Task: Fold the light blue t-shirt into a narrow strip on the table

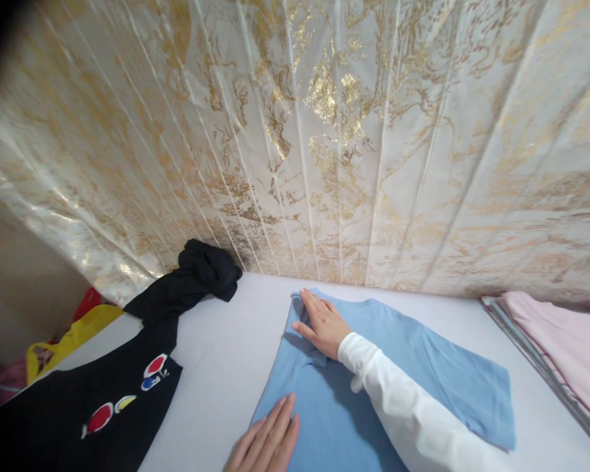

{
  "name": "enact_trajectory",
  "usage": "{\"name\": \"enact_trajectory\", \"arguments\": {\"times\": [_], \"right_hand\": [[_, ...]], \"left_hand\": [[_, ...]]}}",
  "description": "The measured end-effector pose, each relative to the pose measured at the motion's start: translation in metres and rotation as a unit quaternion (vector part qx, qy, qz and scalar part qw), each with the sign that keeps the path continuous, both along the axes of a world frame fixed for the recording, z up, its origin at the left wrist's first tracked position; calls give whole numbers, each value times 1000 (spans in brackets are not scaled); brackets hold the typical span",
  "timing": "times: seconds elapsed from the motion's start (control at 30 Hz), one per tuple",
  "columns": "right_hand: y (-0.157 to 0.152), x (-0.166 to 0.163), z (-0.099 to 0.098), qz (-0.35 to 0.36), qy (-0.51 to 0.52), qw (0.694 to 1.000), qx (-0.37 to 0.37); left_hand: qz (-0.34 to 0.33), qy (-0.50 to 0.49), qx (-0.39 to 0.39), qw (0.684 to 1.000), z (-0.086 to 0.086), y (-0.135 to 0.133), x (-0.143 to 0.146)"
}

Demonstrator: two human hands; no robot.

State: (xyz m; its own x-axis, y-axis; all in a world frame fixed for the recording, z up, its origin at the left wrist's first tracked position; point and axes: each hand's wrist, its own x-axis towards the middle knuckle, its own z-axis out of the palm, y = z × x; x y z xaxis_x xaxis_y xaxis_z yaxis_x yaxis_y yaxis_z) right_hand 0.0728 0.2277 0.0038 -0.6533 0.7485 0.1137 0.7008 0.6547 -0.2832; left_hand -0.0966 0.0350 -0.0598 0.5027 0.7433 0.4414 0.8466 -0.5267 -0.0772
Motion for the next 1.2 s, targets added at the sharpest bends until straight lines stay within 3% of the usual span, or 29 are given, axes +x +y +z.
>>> {"name": "enact_trajectory", "arguments": {"times": [0.1, 0.17, 0.23, 0.33, 0.43, 0.63, 0.8, 1.0, 1.2], "right_hand": [[-9, 29, 4, -13, -5, 1000, 20], [-18, 50, -1, -43, -22, 998, 44], [-25, 69, -9, -97, -51, 992, 61], [-25, 87, -21, -168, -88, 979, 70], [-13, 92, -25, -174, -93, 977, 84], [10, 94, -21, -134, -80, 985, 76], [11, 93, -8, -127, -39, 990, 44], [10, 48, 21, -143, 4, 987, 70], [18, 18, 19, -187, 2, 980, 68]], "left_hand": [[-40, 10, -125, 991, 44, 28, -7], [5, -12, -159, 987, 68, 60, -7], [44, -12, -207, 977, 80, 97, -1], [83, -26, -218, 972, 77, 147, 12], [87, -36, -207, 974, 65, 178, 20], [76, -63, -201, 975, 51, 192, 14], [75, -129, -168, 974, 60, 216, -10], [43, -165, -156, 973, 75, 257, -36], [2, -146, -168, 975, 72, 265, -34]]}}
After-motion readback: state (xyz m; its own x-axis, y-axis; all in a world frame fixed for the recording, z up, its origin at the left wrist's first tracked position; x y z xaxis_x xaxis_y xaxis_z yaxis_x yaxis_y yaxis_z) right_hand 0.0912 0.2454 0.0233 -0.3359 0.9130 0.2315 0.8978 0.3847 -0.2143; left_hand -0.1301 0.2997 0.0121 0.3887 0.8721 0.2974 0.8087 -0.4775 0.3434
